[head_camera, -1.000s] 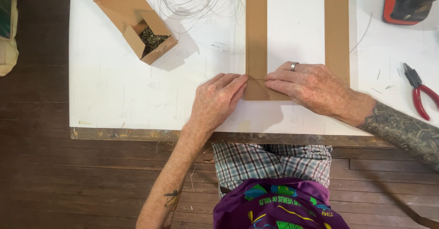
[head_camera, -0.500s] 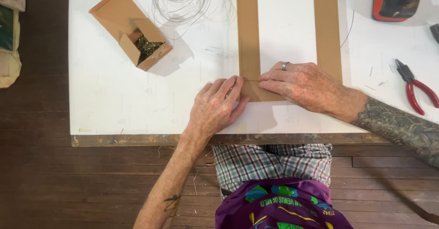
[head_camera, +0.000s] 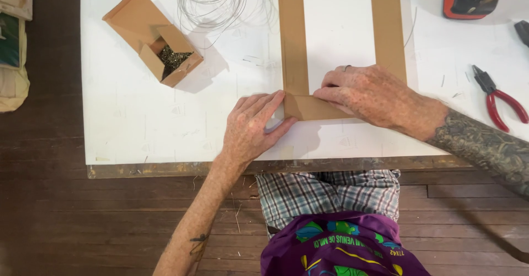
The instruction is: Cutting wire from a spool and attaching it to a wooden frame using pliers.
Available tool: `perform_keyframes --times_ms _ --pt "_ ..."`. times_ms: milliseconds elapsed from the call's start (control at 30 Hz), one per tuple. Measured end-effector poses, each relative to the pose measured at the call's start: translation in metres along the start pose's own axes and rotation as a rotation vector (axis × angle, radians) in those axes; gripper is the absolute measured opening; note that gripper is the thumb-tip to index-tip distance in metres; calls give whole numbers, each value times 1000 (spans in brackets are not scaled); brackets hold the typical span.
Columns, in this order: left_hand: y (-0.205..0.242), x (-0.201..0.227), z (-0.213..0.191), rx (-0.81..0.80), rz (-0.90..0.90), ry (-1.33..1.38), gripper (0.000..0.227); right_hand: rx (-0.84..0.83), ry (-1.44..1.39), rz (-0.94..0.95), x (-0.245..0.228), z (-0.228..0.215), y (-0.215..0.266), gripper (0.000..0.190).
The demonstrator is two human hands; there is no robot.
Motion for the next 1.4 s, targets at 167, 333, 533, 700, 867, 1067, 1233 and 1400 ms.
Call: perform_keyframes --times_ms 167,333,533,700,867,1067,1233,1400 --pt "1 -1 -1 6 -39 22 50 -34 -10 28 -1 0 0 14" --pt "-3 -1 -4 -11 -62 31 51 -36 -9 39 -4 -5 3 14" --pt "-2 -1 -2 -35 -36 -17 49 -24 -7 23 -3 -1 3 14" --pt "-4 7 -4 -49 24 -199 47 -14 -9 23 -4 -2 3 13" --pt "1 2 8 -24 68 -276 47 -6 -13 18 -3 0 2 13" --pt "1 5 6 -29 104 -328 53 2 -7 27 -5 -2 4 12" --pt "0 2 6 -53 118 -355 54 -1 -29 46 0 -5 6 11" --pt "-10 17 -13 -6 220 -512 55 -84 -80 36 31 -10 35 21"
Point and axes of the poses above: each hand's wrist, its own y-axis away from the middle knuckle, its own z-axis out of the palm, x = y × z, the point moved 3 cm from there along -y, towards the middle knuckle, and after that the axes turned 12 degrees about -x, right-handed, at the moved point
